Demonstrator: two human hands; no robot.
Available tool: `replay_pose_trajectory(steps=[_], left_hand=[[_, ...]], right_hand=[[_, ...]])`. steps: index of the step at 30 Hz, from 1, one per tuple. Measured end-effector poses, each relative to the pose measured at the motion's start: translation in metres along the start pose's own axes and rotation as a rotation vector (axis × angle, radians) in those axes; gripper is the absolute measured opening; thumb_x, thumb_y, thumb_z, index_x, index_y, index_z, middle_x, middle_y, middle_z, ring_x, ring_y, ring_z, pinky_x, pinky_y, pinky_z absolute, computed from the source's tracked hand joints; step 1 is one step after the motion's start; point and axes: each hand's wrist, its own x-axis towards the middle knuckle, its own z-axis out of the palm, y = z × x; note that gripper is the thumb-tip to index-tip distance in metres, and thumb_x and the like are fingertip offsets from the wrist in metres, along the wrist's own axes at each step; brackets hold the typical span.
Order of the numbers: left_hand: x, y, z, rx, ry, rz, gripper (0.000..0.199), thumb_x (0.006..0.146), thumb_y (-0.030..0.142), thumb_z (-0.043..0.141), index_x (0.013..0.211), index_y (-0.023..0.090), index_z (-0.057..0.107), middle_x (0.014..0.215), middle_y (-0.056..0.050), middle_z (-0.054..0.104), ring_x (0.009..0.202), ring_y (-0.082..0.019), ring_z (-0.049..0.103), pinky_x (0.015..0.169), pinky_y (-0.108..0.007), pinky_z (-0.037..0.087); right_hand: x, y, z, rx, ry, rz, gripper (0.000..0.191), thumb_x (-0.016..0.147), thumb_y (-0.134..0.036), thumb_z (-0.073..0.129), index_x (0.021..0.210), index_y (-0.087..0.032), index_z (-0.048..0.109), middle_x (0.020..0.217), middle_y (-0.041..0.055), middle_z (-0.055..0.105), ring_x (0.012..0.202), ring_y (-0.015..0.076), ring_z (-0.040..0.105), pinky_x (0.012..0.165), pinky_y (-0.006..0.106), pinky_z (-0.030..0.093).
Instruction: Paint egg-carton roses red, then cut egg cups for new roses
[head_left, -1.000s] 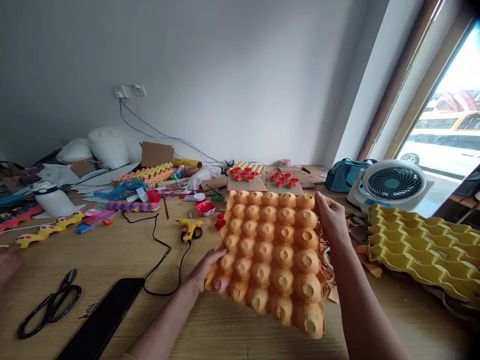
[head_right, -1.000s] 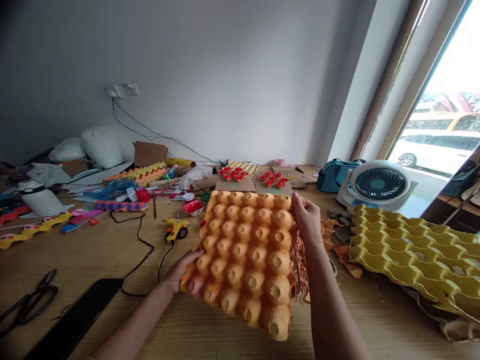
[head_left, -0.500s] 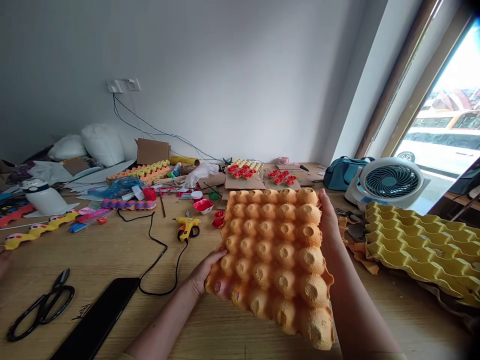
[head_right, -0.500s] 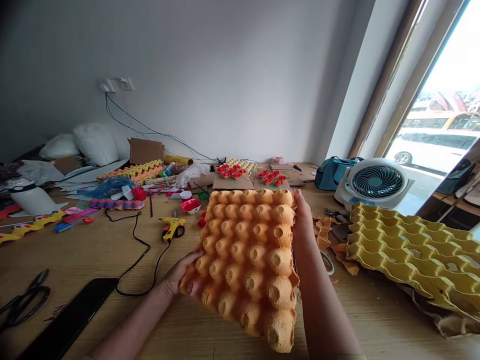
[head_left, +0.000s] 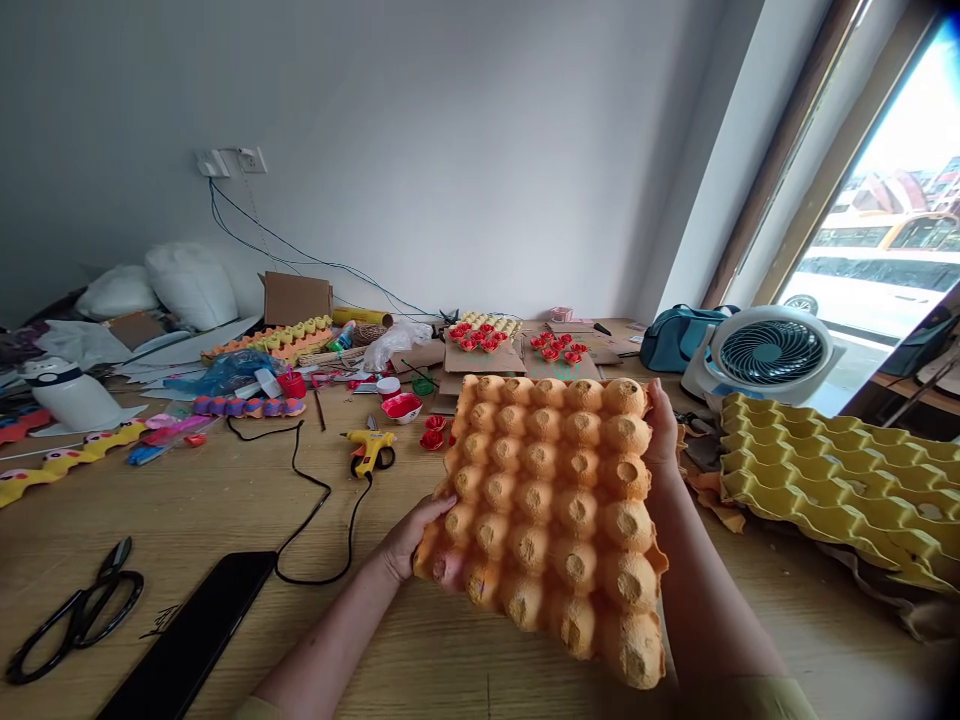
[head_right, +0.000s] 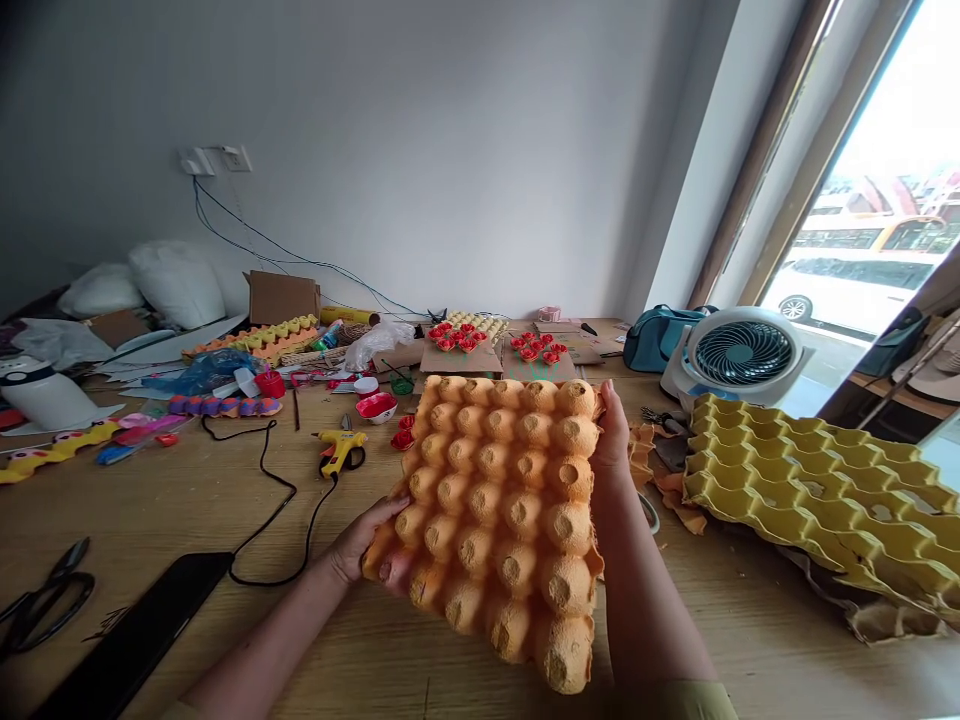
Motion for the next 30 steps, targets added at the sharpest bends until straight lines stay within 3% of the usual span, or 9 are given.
replay_pose_trajectory(steps=[4, 8, 12, 16, 23, 30], left_hand=[[-0.004, 0.001, 0.004, 0.008, -0.003, -0.042, 0.034, 0.085, 0.023, 0.071, 0.117, 0.014, 0.070, 0.096, -0.011, 0.081, 0.101, -0.033, 0.077, 0.085, -0.037, 0.062], [-0.006, 0.003, 0.004, 0.013, -0.014, -0.030, 0.037, 0.081, 0.022, 0.075, 0.117, 0.014, 0.070, 0.101, -0.012, 0.081, 0.106, -0.033, 0.076, 0.090, -0.037, 0.061], [-0.003, 0.005, -0.005, -0.009, -0.019, -0.038, 0.039, 0.081, 0.022, 0.074, 0.119, 0.013, 0.068, 0.106, -0.014, 0.080, 0.109, -0.034, 0.075, 0.094, -0.039, 0.060], [0.000, 0.008, -0.015, -0.016, -0.027, -0.083, 0.041, 0.084, 0.024, 0.072, 0.123, 0.012, 0.067, 0.105, -0.015, 0.080, 0.107, -0.034, 0.076, 0.095, -0.041, 0.059], [-0.001, 0.012, -0.017, -0.019, -0.001, -0.079, 0.040, 0.083, 0.022, 0.073, 0.121, 0.012, 0.067, 0.104, -0.014, 0.081, 0.106, -0.034, 0.076, 0.095, -0.040, 0.059], [0.000, 0.017, -0.025, -0.024, -0.005, -0.142, 0.037, 0.086, 0.023, 0.070, 0.121, 0.011, 0.067, 0.105, -0.015, 0.080, 0.107, -0.033, 0.075, 0.095, -0.039, 0.059]], right_hand=[[-0.005, 0.002, -0.010, 0.074, 0.000, 0.084, 0.053, 0.081, -0.077, 0.053, 0.076, -0.026, 0.069, 0.064, 0.0053, 0.071, 0.073, 0.0302, 0.075, 0.064, 0.042, 0.059], [-0.005, 0.010, -0.027, 0.029, 0.085, 0.034, 0.047, 0.082, -0.072, 0.058, 0.074, -0.026, 0.066, 0.061, 0.0018, 0.068, 0.060, 0.0236, 0.068, 0.054, 0.036, 0.055], [0.000, 0.016, -0.044, -0.028, 0.129, -0.026, 0.044, 0.073, -0.062, 0.078, 0.062, -0.025, 0.057, 0.051, -0.0063, 0.057, 0.042, 0.0114, 0.049, 0.042, 0.026, 0.042], [-0.001, 0.013, -0.055, -0.128, 0.062, 0.020, 0.048, 0.070, -0.061, 0.082, 0.055, -0.023, 0.058, 0.045, -0.0038, 0.053, 0.035, 0.0093, 0.040, 0.033, 0.025, 0.030], [-0.007, 0.011, -0.055, -0.216, 0.064, 0.016, 0.053, 0.073, -0.070, 0.076, 0.057, -0.022, 0.060, 0.048, -0.0016, 0.056, 0.038, 0.0101, 0.044, 0.034, 0.023, 0.034], [-0.004, 0.008, -0.061, -0.320, 0.100, -0.019, 0.045, 0.070, -0.061, 0.083, 0.061, -0.021, 0.063, 0.049, -0.0049, 0.053, 0.039, 0.0086, 0.042, 0.035, 0.022, 0.037]])
